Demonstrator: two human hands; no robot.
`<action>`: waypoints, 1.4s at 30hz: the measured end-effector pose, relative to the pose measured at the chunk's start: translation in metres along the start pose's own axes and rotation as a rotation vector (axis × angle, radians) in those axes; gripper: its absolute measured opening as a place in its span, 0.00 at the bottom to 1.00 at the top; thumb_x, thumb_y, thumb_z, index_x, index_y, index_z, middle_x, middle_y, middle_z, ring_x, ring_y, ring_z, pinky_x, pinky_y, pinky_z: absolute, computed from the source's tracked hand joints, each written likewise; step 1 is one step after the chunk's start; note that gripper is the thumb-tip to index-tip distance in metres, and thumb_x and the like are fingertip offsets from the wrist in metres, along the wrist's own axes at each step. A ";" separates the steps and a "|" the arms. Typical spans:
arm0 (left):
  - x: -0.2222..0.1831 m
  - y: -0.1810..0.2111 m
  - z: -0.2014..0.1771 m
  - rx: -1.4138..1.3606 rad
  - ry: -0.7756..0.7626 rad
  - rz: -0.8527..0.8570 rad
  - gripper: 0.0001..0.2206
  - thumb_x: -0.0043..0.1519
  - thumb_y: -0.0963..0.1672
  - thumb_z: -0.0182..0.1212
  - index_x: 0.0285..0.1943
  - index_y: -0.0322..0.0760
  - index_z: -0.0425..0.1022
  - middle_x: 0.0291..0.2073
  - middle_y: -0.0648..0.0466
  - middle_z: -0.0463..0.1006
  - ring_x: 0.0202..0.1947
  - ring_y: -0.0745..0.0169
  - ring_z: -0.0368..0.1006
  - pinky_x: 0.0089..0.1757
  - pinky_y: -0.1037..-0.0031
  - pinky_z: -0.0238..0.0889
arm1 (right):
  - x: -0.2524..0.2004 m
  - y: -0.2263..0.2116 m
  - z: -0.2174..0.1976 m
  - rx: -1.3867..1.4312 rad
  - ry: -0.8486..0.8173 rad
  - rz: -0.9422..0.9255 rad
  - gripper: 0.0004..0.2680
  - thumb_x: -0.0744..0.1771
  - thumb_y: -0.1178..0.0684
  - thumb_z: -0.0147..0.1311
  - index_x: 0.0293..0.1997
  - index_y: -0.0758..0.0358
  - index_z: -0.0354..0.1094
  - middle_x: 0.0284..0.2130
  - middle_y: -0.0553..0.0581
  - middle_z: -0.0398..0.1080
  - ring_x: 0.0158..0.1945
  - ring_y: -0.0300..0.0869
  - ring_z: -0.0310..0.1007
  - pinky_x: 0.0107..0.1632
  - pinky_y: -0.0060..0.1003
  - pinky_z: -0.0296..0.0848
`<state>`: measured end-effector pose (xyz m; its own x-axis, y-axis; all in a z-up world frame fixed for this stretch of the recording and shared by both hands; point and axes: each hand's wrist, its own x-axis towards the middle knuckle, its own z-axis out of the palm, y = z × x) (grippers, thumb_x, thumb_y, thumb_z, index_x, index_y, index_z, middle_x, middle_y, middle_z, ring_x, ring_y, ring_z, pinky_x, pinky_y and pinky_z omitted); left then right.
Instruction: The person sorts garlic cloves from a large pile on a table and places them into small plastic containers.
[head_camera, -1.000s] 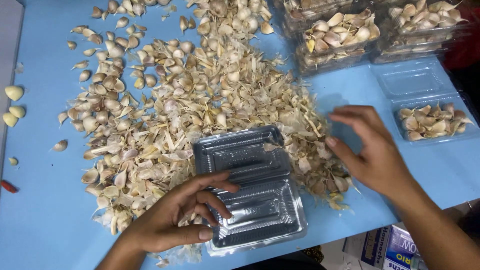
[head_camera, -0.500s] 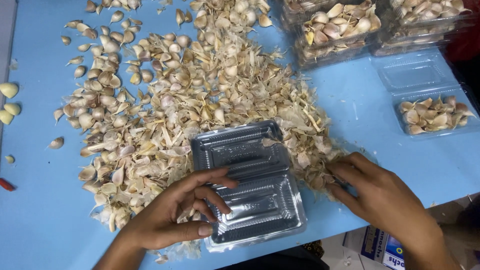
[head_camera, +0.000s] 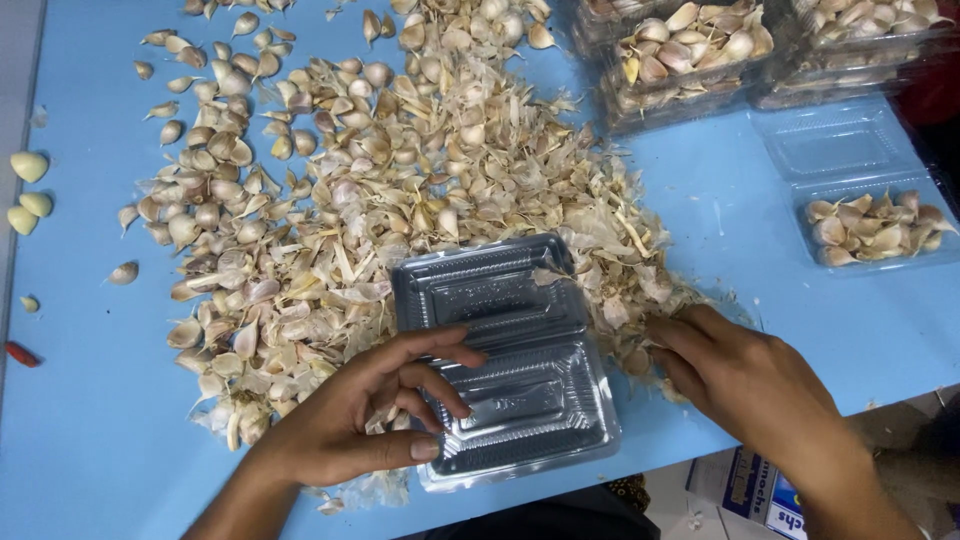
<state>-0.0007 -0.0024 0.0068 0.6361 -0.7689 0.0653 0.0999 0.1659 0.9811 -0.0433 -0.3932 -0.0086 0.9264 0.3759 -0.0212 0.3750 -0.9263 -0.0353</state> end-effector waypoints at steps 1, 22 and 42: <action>0.000 0.000 0.000 0.007 0.001 0.005 0.34 0.62 0.42 0.67 0.77 0.36 0.53 0.68 0.39 0.68 0.52 0.51 0.79 0.44 0.68 0.77 | 0.001 0.001 -0.001 0.059 0.006 -0.004 0.11 0.67 0.50 0.55 0.55 0.52 0.71 0.45 0.48 0.73 0.37 0.43 0.79 0.31 0.45 0.81; 0.001 0.004 0.003 0.004 0.008 0.006 0.34 0.62 0.41 0.66 0.76 0.34 0.54 0.65 0.38 0.69 0.50 0.52 0.78 0.40 0.69 0.80 | 0.008 0.019 -0.015 0.412 -0.017 0.316 0.08 0.61 0.51 0.64 0.42 0.46 0.82 0.32 0.40 0.84 0.26 0.32 0.81 0.33 0.33 0.74; 0.011 -0.021 0.017 0.324 0.433 0.160 0.15 0.62 0.39 0.67 0.57 0.34 0.76 0.33 0.54 0.82 0.24 0.75 0.70 0.24 0.83 0.63 | 0.097 -0.112 -0.013 0.454 0.522 -0.682 0.12 0.67 0.60 0.62 0.55 0.67 0.69 0.34 0.55 0.68 0.27 0.40 0.68 0.28 0.36 0.76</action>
<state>-0.0091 -0.0246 -0.0096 0.8866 -0.4149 0.2042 -0.2204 0.0091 0.9754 0.0050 -0.2534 0.0059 0.4536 0.6686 0.5893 0.8900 -0.3743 -0.2604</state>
